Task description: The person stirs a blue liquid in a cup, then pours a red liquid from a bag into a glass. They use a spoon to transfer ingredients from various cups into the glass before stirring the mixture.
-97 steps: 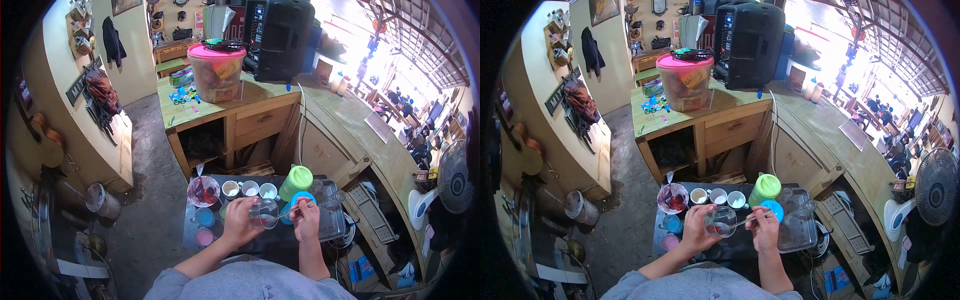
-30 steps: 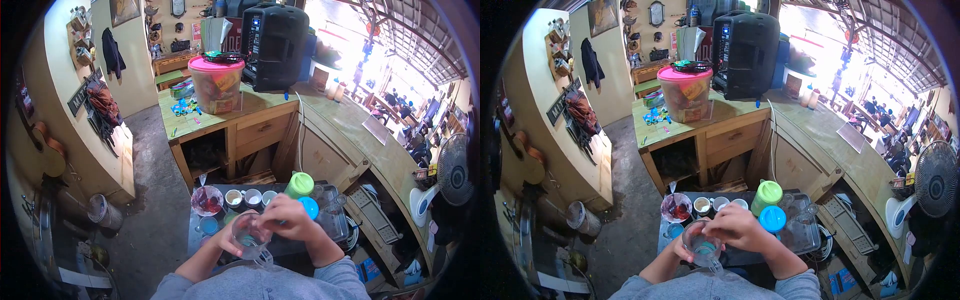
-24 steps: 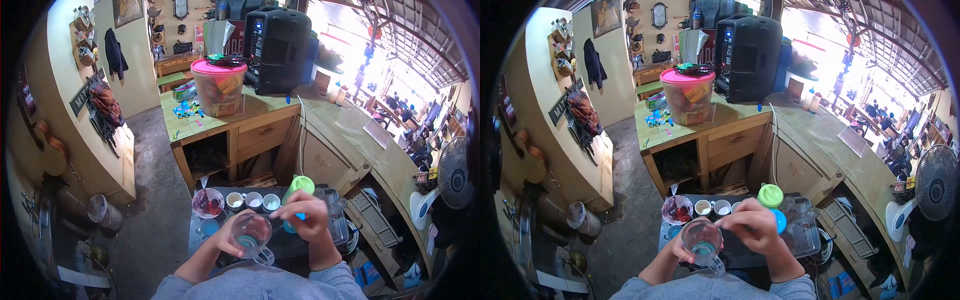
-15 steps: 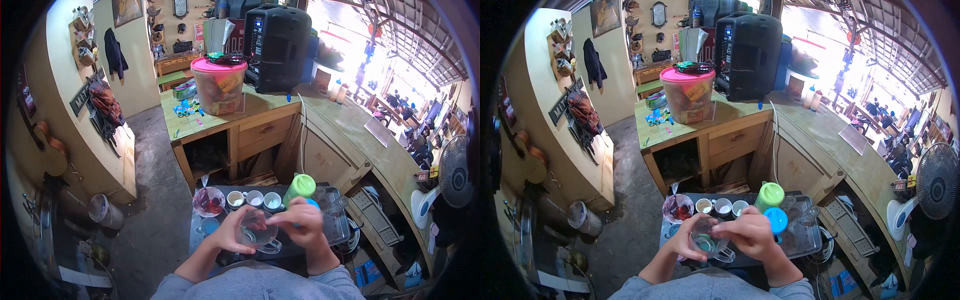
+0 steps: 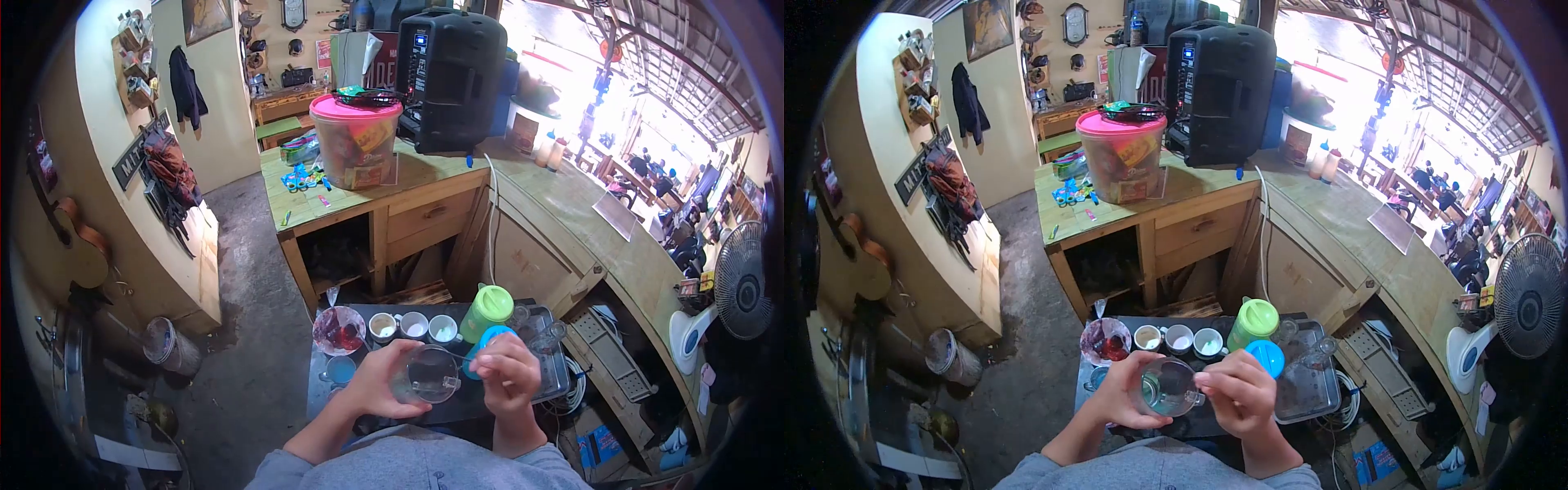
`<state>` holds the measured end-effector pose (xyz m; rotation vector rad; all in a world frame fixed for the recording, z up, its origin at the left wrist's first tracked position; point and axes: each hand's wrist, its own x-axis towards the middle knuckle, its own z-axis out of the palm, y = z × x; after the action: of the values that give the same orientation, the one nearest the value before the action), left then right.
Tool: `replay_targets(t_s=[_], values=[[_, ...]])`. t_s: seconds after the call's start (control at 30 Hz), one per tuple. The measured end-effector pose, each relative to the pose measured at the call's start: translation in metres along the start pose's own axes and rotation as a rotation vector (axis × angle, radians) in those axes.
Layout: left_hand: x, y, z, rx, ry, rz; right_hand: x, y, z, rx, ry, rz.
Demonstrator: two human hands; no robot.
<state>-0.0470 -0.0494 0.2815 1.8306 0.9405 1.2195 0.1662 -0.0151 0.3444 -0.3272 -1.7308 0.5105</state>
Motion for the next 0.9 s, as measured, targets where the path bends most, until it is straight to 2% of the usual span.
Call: replay_targets(t_s=[0.03, 0.07, 0.13, 0.2, 0.27, 0.4, 0.47, 0.53, 0.57, 0.67, 0.7, 0.9], values=[[0.0, -0.001, 0.002, 0.034, 0.045, 0.047, 0.003, -0.001, 0.002, -0.083, -0.12, -0.014], [0.0, -0.002, 0.002, 0.067, 0.087, 0.095, 0.004, -0.001, 0.006, -0.082, -0.117, -0.012], [0.0, 0.002, -0.002, 0.152, 0.093, 0.125, 0.007, 0.0, 0.015, -0.152, -0.328, 0.056], [0.002, -0.002, -0.003, 0.236, 0.106, 0.164, 0.009, -0.01, 0.007, -0.188, -0.277, 0.039], [0.0, -0.015, 0.002, 0.117, 0.187, 0.22, 0.008, -0.016, 0.003, -0.249, -0.169, 0.026], [0.003, -0.014, 0.003, 0.287, 0.24, 0.294, 0.002, -0.003, 0.019, -0.293, -0.295, 0.042], [0.002, -0.023, 0.005, 0.239, 0.278, 0.322, 0.006, -0.018, 0.007, -0.3, -0.268, 0.052], [0.006, -0.019, 0.001, 0.292, 0.268, 0.329, 0.008, -0.023, 0.004, -0.287, -0.264, -0.037], [0.006, -0.017, -0.001, 0.344, 0.251, 0.337, 0.011, -0.017, 0.01, -0.303, -0.356, -0.019], [0.007, -0.021, -0.004, 0.419, 0.248, 0.347, 0.01, -0.006, 0.013, -0.26, -0.36, 0.011], [0.009, -0.021, -0.004, 0.421, 0.247, 0.352, 0.011, -0.013, 0.007, -0.211, -0.3, 0.032], [0.013, -0.025, -0.003, 0.431, 0.373, 0.474, 0.015, -0.01, 0.016, -0.214, -0.348, 0.091]])
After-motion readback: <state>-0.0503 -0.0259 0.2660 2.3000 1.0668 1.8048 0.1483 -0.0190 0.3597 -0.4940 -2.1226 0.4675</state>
